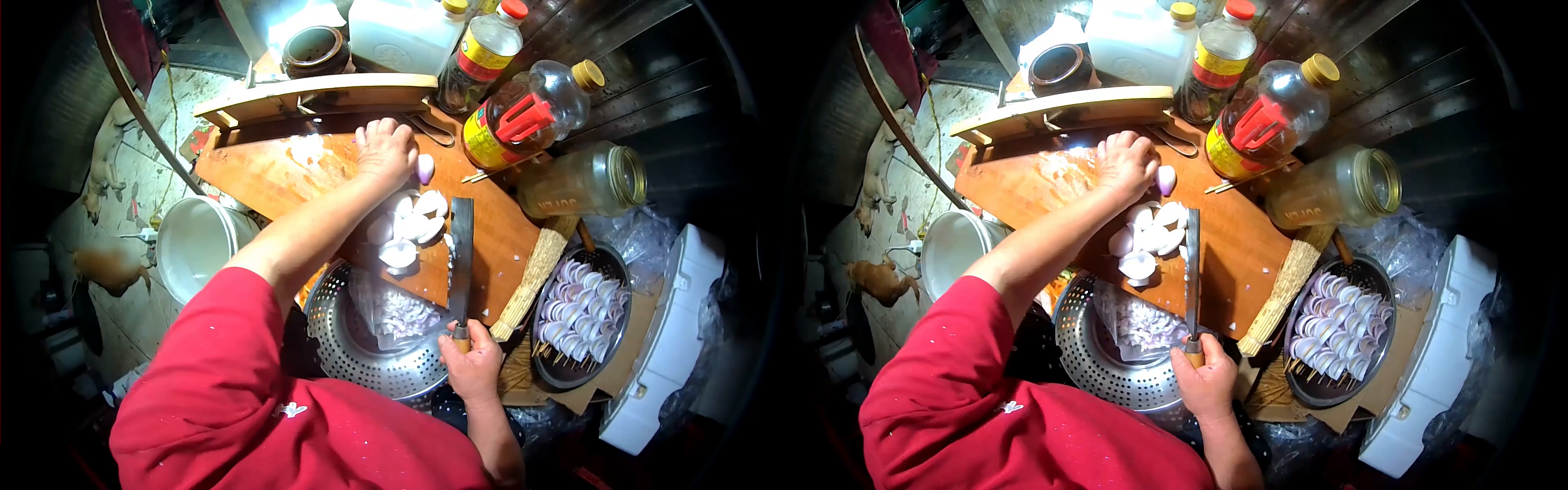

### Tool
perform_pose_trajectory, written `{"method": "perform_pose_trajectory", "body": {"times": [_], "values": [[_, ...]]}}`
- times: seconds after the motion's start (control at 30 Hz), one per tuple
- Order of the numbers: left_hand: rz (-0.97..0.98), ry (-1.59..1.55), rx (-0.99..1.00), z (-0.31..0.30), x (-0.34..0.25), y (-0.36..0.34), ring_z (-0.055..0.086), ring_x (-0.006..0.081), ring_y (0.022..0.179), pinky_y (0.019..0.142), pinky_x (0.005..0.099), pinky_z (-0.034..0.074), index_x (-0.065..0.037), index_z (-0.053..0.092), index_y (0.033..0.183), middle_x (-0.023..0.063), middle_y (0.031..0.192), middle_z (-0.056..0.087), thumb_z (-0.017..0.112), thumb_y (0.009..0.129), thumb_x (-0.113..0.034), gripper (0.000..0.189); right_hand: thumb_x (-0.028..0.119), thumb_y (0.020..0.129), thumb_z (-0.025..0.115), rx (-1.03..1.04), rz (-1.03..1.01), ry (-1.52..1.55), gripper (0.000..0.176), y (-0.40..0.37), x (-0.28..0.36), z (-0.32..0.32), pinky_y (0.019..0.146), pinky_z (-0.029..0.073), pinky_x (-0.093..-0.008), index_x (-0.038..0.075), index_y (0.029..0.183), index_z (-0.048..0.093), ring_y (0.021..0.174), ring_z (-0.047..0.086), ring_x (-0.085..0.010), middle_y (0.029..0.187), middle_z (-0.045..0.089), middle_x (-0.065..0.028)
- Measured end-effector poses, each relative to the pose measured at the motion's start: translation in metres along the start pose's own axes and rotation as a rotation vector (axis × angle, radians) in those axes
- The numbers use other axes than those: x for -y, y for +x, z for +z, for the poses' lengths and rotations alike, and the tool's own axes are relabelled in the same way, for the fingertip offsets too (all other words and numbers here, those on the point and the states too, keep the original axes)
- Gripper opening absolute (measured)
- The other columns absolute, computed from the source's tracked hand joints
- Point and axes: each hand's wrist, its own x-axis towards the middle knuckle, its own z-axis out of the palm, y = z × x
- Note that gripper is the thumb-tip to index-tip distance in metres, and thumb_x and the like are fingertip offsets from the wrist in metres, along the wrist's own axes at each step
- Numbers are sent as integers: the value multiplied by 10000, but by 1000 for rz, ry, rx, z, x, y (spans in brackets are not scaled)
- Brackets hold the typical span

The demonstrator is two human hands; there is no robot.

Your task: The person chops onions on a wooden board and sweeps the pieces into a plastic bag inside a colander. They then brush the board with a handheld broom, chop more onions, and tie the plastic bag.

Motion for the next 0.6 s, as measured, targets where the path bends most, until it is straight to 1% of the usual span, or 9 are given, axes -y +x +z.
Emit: {"method": "perform_pose_trajectory", "body": {"times": [0.03,0.07,0.1,0.2,0.3,0.43,0.5,0.57,0.6], "values": [[121,-83,-40,-2,5,-6,497,322,1054,923,470,380,-131,676,947,95,1046,572,650,821,-270,189,142,789,759,-2,3,1,229,0,-1,0,671,504,-288,10,939,647,697,598,-106,748,650,-53],[155,-143,-14,-2,9,-12,512,327,1054,935,444,394,-120,679,914,98,1035,588,662,810,-232,154,141,789,757,-1,-5,12,229,0,-4,0,672,505,-289,7,939,646,698,599,-108,749,651,-54],[156,-142,-10,-5,10,-17,512,327,1054,935,444,394,-120,679,914,98,1035,588,662,810,-232,154,139,789,756,1,-13,24,230,0,-6,1,672,506,-290,5,939,645,700,600,-110,749,652,-56],[288,-235,71,-10,10,-36,524,329,1100,984,459,391,-103,673,933,98,1103,601,681,792,-211,178,137,790,753,3,-13,27,231,0,-5,2,677,504,-289,-2,938,642,705,599,-110,755,652,-58],[363,-292,164,-15,5,-51,529,329,1090,993,468,394,-96,665,927,99,1098,598,684,795,-221,184,136,791,752,-1,-19,30,232,0,-4,2,681,503,-287,-5,938,639,709,597,-108,761,650,-59],[359,-367,234,-25,-6,-61,536,345,1100,979,462,428,-102,653,997,108,1125,603,699,800,-246,248,119,802,744,-18,1,102,225,5,-15,2,661,495,-280,-15,939,626,688,582,-101,755,639,-41],[360,-362,335,-30,-11,-56,533,355,1106,978,462,430,-105,627,1087,128,1158,591,724,786,-282,362,104,837,722,16,13,191,194,10,-17,-1,560,453,-241,-14,942,610,603,538,-67,712,598,-10],[454,-306,162,-25,-10,-52,526,361,1120,987,469,418,-103,608,1139,131,1189,584,729,781,-306,429,56,862,700,45,74,234,193,17,-16,-4,533,472,-215,0,1017,601,583,567,-74,809,610,-18],[507,-265,160,-25,-9,-44,509,365,1164,1010,475,397,-102,584,1208,136,1255,564,727,785,-346,509,56,862,700,42,79,229,193,20,-16,-5,533,472,-215,0,1017,601,583,567,-74,809,610,-18]]}}
